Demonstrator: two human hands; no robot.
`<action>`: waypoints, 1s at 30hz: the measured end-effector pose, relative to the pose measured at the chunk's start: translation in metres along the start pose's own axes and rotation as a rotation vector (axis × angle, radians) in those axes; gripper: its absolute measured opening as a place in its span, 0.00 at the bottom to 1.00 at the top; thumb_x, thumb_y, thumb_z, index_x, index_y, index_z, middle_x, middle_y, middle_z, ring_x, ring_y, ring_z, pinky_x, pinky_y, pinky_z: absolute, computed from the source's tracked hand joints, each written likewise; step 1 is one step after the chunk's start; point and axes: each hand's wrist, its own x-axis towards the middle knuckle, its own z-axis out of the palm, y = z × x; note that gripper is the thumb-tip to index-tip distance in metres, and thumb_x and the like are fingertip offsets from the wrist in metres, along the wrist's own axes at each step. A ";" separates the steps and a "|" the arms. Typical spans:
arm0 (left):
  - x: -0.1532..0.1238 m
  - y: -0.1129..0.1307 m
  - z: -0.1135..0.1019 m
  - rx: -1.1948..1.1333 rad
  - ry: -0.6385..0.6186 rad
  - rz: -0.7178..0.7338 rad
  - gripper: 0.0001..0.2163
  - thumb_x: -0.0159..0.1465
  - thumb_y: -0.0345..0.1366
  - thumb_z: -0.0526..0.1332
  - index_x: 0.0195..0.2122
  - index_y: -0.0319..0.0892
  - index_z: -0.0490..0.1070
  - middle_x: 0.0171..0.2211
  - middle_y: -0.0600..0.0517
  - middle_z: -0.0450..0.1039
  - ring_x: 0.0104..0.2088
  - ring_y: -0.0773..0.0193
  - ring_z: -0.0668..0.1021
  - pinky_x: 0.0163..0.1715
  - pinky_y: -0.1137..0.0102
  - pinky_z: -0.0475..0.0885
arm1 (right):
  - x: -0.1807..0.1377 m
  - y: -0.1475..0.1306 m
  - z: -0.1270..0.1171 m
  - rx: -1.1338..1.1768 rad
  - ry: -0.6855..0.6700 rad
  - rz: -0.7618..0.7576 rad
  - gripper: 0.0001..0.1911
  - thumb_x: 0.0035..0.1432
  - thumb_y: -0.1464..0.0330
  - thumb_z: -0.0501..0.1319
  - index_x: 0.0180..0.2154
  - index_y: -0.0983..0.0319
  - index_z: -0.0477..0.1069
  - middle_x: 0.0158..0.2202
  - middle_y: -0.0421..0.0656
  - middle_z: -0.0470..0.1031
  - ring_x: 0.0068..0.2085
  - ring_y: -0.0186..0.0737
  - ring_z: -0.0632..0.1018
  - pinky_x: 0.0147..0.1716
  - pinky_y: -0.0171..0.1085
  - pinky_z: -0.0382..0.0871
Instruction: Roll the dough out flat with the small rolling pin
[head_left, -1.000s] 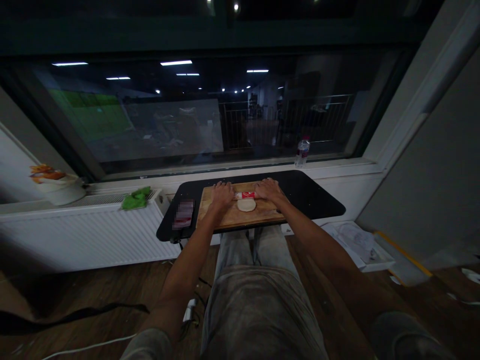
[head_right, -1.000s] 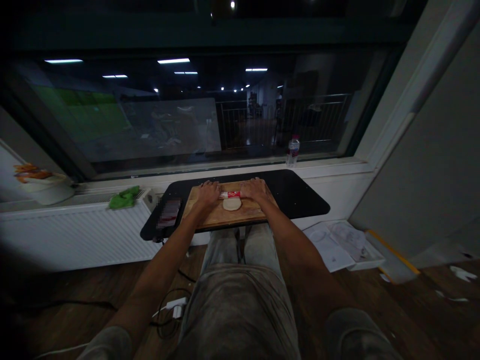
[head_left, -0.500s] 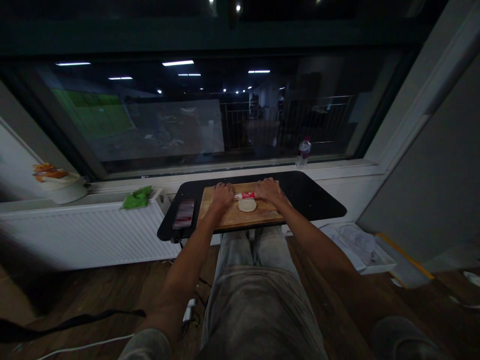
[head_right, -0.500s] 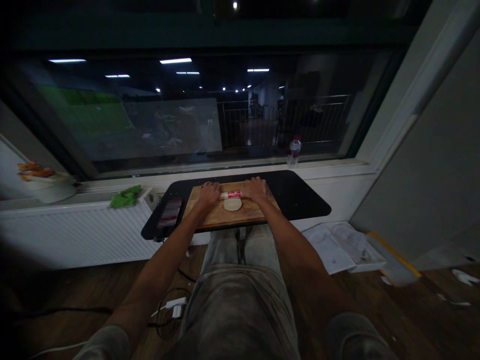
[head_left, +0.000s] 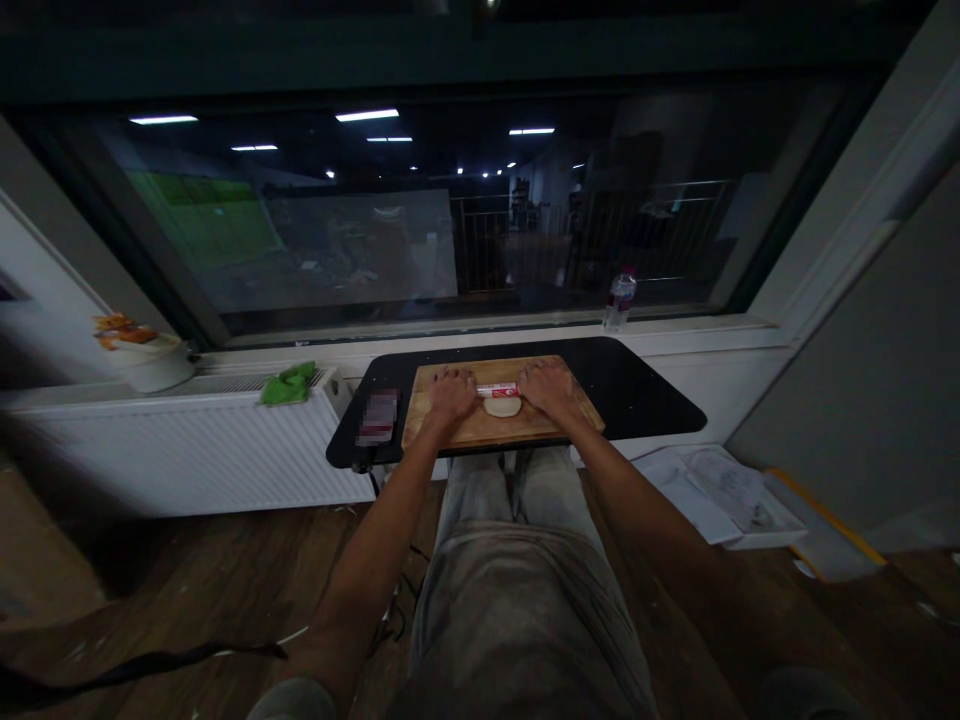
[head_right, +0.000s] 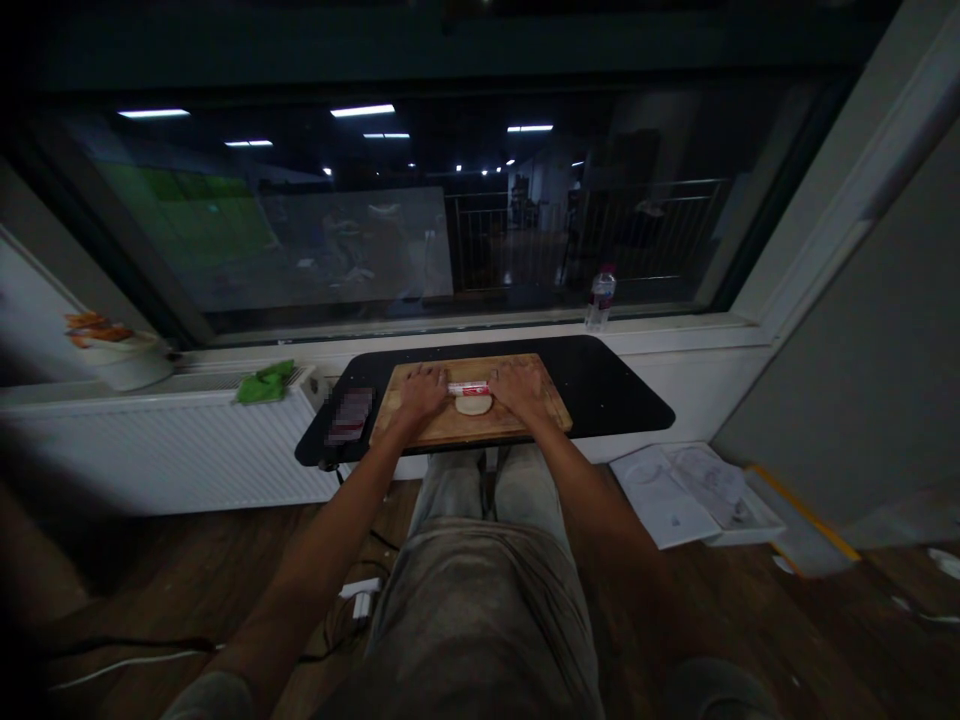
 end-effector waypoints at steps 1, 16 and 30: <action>-0.002 0.000 0.001 -0.014 0.009 -0.009 0.21 0.82 0.40 0.50 0.66 0.41 0.78 0.64 0.37 0.81 0.71 0.40 0.74 0.70 0.45 0.69 | -0.003 -0.001 0.000 0.003 0.009 0.034 0.28 0.81 0.65 0.48 0.57 0.69 0.86 0.59 0.64 0.85 0.60 0.62 0.84 0.57 0.49 0.74; -0.031 -0.006 -0.007 0.024 -0.019 0.106 0.17 0.82 0.35 0.51 0.59 0.38 0.78 0.66 0.34 0.78 0.72 0.40 0.73 0.72 0.47 0.67 | -0.044 -0.015 -0.008 0.011 0.097 0.084 0.30 0.85 0.61 0.46 0.55 0.66 0.86 0.56 0.59 0.87 0.58 0.56 0.85 0.59 0.45 0.72; -0.055 -0.009 0.009 -0.192 0.121 0.009 0.24 0.82 0.37 0.48 0.69 0.38 0.76 0.74 0.36 0.72 0.79 0.40 0.67 0.78 0.37 0.60 | -0.081 -0.019 0.003 0.061 0.209 0.030 0.26 0.85 0.61 0.49 0.63 0.66 0.81 0.64 0.59 0.83 0.61 0.58 0.81 0.66 0.51 0.61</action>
